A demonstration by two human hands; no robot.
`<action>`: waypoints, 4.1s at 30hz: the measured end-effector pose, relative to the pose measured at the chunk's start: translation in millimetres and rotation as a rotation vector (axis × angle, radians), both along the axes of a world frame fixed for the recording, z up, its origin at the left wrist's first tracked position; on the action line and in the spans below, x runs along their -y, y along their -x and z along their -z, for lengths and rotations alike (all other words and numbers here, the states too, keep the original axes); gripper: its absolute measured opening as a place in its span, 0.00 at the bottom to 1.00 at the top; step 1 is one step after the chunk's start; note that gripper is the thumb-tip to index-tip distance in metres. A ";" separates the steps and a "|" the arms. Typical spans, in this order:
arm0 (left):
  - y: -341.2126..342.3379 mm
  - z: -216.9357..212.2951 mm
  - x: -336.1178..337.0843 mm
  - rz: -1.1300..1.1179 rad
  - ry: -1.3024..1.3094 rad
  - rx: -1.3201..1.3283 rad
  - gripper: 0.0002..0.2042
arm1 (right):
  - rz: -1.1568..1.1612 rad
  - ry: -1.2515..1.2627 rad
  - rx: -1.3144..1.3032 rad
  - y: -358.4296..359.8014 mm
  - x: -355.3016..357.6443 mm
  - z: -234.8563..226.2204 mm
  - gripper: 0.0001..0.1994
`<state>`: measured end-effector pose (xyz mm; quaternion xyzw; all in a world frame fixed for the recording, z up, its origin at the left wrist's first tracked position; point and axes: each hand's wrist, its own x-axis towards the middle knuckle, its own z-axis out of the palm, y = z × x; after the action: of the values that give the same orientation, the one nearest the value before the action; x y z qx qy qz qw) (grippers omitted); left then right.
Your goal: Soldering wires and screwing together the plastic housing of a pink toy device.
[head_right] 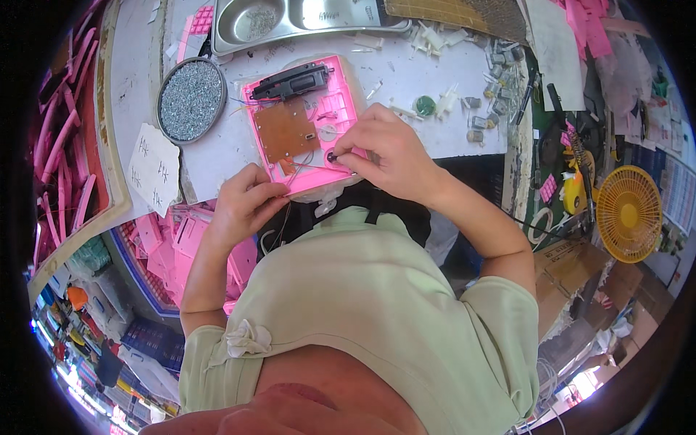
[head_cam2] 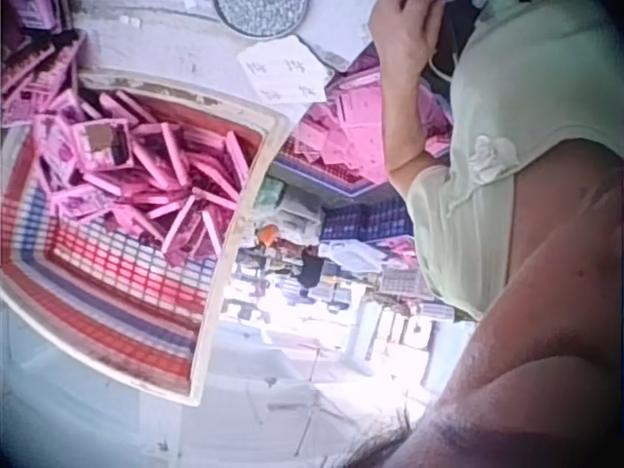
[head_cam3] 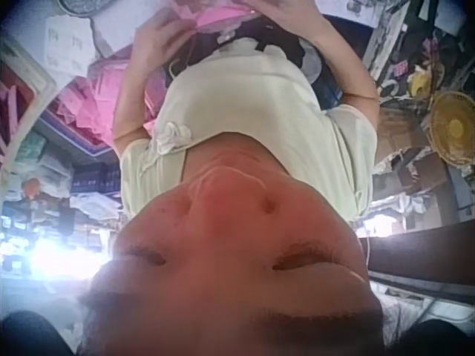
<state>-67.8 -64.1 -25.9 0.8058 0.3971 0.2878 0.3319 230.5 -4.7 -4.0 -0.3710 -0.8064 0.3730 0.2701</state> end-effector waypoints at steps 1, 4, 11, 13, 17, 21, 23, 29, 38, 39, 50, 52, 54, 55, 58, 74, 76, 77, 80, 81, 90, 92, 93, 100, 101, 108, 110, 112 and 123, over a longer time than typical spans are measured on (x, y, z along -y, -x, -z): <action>-0.3 0.8 0.7 -0.008 0.005 0.002 0.11 | -0.019 -0.051 0.036 1.2 -2.7 0.7 0.07; -0.5 3.4 2.8 -0.030 0.006 0.006 0.13 | -0.063 -0.193 0.115 7.1 -5.5 -1.6 0.07; 0.0 2.8 3.2 -0.024 -0.032 -0.005 0.12 | -0.082 -0.281 0.116 4.4 -5.4 7.3 0.09; 1.5 4.2 3.0 -0.007 -0.054 -0.007 0.13 | -0.064 -0.235 0.021 2.8 -8.9 14.4 0.10; 2.4 3.9 -0.1 0.031 -0.097 -0.026 0.13 | -0.059 -0.208 -0.099 -1.5 -7.1 28.9 0.11; 1.3 3.8 -1.7 0.065 -0.195 -0.069 0.13 | -0.125 -0.238 -0.079 -5.9 -9.5 29.9 0.14; -1.6 1.2 0.7 0.059 -0.250 -0.098 0.13 | -0.117 -0.181 -0.100 -19.4 -19.5 15.8 0.13; 0.3 -5.5 -9.7 0.154 -0.213 -0.145 0.12 | 0.373 -0.277 0.281 -97.3 -72.5 -5.9 0.06; -4.9 -50.6 -33.2 0.251 0.168 -0.339 0.12 | 0.451 -0.387 0.576 -102.0 -120.5 28.4 0.12; -3.8 -59.4 -40.7 0.268 0.204 -0.314 0.11 | 0.459 -0.374 0.542 -106.5 -118.4 23.6 0.12; -108.1 -11.0 -254.5 0.132 -0.310 -0.365 0.06 | 0.487 0.025 0.051 -103.9 -82.8 -14.7 0.10; -127.9 6.5 -273.1 0.221 -0.364 -0.416 0.07 | 0.478 0.062 0.039 -106.6 -75.8 -21.8 0.10; -138.8 8.8 -281.6 0.271 -0.395 -0.488 0.07 | 0.474 0.124 0.050 -111.6 -68.1 -27.4 0.09; -138.6 4.5 -281.7 0.271 -0.428 -0.492 0.06 | 0.475 0.131 0.017 -112.3 -64.8 -28.1 0.09; -125.5 -27.0 -252.3 0.066 -0.305 -0.614 0.07 | 0.456 0.136 -0.088 -110.4 -46.6 -28.2 0.08; -60.3 -55.2 -43.6 -0.129 0.573 0.298 0.08 | -0.182 -0.294 -0.108 -12.3 -26.7 -40.1 0.16; -56.9 -57.0 -44.0 -0.079 0.663 0.311 0.08 | -0.230 -0.263 -0.119 -8.1 -24.4 -40.2 0.17; -53.2 -57.1 -43.0 -0.072 0.841 0.370 0.08 | -0.248 -0.240 -0.145 -7.7 -24.1 -36.7 0.18; -37.4 -56.6 -46.4 0.031 1.343 0.548 0.09 | -0.320 -0.050 -0.274 -10.4 -23.0 -28.5 0.18; -33.1 -56.0 -47.6 0.082 1.505 0.608 0.09 | -0.347 0.035 -0.325 -11.4 -22.6 -26.8 0.19; -56.0 -80.8 -41.4 0.117 1.075 0.541 0.09 | -0.189 0.278 -0.429 -28.9 -8.6 -17.5 0.19; -56.6 -82.0 -49.6 0.173 0.858 0.450 0.13 | -0.157 0.408 -0.526 -35.9 -7.0 -10.2 0.19; -53.4 -88.8 -58.0 0.196 0.852 0.393 0.14 | -0.142 0.470 -0.572 -40.1 -7.3 -6.7 0.19; -24.0 -89.9 -149.2 -0.214 0.030 -0.065 0.15 | -0.002 0.734 -0.800 -67.2 -19.4 2.5 0.19; -18.1 -85.9 -174.2 -0.322 -0.122 -0.134 0.15 | -0.002 0.774 -0.820 -67.0 -23.6 -0.9 0.19; -4.9 -53.1 -343.3 -0.324 -0.741 -0.474 0.21 | -0.017 0.708 -0.745 -65.5 -37.5 -6.9 0.18; -7.6 -48.8 -350.0 -0.352 -0.745 -0.576 0.22 | -0.018 0.688 -0.734 -65.7 -36.8 -8.6 0.18; -10.1 -48.0 -356.0 -0.355 -0.720 -0.612 0.23 | 0.027 0.691 -0.754 -67.2 -32.5 -6.2 0.17; -0.7 -55.0 -366.1 -0.222 -0.769 -0.617 0.25 | 0.021 0.760 -0.801 -62.7 -34.6 -7.0 0.17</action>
<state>-67.1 302.0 29.0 0.8702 0.4252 0.1953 -0.1544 293.2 29.9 3.0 -0.2795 -0.4454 0.7471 0.4067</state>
